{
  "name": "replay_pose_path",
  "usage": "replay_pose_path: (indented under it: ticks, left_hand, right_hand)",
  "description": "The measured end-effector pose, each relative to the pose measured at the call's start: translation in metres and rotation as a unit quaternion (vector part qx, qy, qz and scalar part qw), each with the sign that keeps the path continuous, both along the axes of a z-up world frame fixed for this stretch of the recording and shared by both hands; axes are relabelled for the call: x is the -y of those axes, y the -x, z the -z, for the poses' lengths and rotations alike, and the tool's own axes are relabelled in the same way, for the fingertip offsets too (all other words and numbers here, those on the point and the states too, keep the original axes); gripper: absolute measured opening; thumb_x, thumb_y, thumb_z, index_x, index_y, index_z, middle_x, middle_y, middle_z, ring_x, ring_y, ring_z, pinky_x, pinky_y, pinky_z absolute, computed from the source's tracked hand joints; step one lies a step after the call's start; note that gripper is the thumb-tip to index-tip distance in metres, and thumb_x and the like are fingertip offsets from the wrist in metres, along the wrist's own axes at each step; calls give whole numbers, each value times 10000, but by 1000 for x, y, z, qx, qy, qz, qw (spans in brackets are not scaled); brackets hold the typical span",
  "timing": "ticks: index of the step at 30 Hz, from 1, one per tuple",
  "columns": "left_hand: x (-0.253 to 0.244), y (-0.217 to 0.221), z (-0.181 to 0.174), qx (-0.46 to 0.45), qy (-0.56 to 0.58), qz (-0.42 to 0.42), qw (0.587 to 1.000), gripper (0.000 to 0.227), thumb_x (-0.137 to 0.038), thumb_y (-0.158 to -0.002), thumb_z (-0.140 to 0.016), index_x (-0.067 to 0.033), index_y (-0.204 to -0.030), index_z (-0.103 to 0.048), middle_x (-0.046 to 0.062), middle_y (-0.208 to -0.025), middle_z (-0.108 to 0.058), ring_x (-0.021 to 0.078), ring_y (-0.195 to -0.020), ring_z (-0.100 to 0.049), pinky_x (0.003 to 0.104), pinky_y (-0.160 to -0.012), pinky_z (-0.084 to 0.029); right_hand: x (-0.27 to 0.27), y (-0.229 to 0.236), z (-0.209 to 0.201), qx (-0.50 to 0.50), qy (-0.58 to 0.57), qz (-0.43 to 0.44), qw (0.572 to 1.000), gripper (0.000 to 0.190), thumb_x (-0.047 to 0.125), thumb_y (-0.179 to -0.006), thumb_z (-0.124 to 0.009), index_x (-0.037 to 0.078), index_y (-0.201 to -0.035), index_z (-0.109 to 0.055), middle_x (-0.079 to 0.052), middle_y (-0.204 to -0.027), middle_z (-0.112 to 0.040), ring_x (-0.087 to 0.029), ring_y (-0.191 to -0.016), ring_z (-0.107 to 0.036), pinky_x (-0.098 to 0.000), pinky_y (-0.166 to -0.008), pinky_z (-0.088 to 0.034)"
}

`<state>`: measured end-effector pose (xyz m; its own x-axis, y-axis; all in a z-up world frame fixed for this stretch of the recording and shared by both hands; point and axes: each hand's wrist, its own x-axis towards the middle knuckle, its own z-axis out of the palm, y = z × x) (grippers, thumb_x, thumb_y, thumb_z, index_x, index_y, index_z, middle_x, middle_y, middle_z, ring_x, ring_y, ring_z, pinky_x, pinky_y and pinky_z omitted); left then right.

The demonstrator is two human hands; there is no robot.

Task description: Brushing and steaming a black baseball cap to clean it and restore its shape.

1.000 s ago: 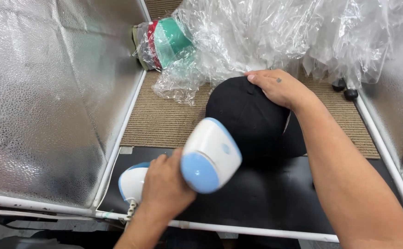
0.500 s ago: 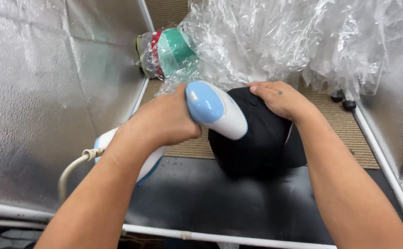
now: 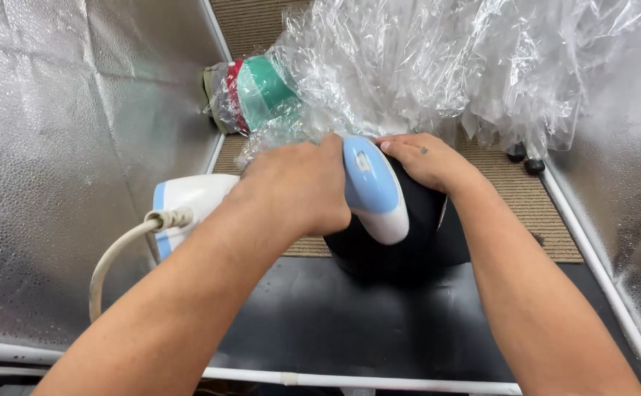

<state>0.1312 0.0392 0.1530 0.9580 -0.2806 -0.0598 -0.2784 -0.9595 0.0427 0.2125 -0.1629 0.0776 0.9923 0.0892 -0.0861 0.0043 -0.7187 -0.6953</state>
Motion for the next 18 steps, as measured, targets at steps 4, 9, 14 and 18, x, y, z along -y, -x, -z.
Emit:
replay_pose_path:
  ticks: [4, 9, 14, 18]
  left_hand:
    - [7, 6, -16, -27, -2, 12, 1000, 661, -365, -781, -577, -1, -1332, -549, 242, -1123, -726, 464, -1084, -706, 635, -893, -552]
    - [13, 9, -22, 19, 7, 12, 1000, 550, -333, -815, -591, 0, -1252, -580, 212, -1047, -743, 453, -1030, -726, 636, -827, -571]
    - [30, 26, -17, 6, 17, 89, 996, 428, -253, -832, -563, -38, -1203, -577, 173, -988, -759, 422, -967, -750, 601, -807, -585]
    - [0, 22, -17, 4, 41, 32, 999, 462, -245, -843, -555, -12, -1241, -536, 230, -1019, -741, 463, -1007, -728, 640, -846, -560]
  right_hand:
    - [0, 0, 4, -4, -9, 2, 1000, 488, 496, -961, -480, 304, -1362, -682, -105, -1407, -647, -354, -1380, -520, -495, -1125, -436]
    - [-2, -2, -1, -3, -13, 17, 1000, 499, 542, -953, -470, 324, -1337, -701, -52, -1358, -681, -329, -1340, -560, -485, -1113, -450]
    - [1, -13, 15, -10, -12, -9, 1000, 515, 510, -950, -477, 273, -1355, -689, -98, -1384, -665, -351, -1352, -547, -486, -1131, -436]
    - [3, -10, 10, 38, 3, -34, 999, 480, 392, -1012, -437, 187, -1364, -690, -156, -1345, -679, -383, -1294, -585, -500, -1084, -463]
